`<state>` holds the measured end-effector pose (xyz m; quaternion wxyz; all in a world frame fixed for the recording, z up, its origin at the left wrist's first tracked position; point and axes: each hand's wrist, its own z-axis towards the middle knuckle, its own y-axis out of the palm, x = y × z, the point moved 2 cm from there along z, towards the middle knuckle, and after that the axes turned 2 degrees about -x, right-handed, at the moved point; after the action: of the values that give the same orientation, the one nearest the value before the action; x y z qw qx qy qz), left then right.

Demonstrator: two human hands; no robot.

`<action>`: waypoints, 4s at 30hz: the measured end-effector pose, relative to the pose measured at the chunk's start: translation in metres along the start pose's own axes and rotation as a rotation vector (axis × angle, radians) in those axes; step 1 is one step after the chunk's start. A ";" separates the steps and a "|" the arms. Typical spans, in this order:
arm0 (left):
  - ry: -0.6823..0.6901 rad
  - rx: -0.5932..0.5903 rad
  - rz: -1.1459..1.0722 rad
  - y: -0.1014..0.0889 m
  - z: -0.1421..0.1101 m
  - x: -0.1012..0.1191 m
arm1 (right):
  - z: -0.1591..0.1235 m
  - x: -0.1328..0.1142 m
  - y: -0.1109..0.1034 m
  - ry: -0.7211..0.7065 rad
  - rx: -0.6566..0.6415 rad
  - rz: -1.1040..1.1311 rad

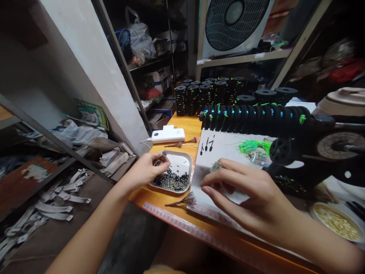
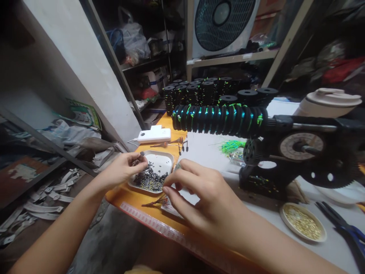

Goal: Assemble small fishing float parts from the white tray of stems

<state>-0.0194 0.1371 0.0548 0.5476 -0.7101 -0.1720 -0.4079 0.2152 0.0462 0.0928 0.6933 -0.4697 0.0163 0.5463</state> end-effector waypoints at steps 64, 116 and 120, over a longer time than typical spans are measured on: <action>-0.081 0.373 -1.555 0.107 -0.079 0.055 | -0.011 -0.013 0.018 -0.012 0.092 0.123; 0.004 0.360 -0.575 0.086 -0.084 0.047 | 0.009 0.030 -0.037 -0.365 0.268 -1.042; 0.058 0.686 -0.705 0.093 -0.095 0.055 | 0.000 0.001 0.001 -0.366 0.002 -0.509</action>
<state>0.0414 0.0069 0.0437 0.5832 -0.3758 -0.5109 -0.5076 0.2148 0.0469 0.0916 0.7997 -0.3520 -0.2263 0.4305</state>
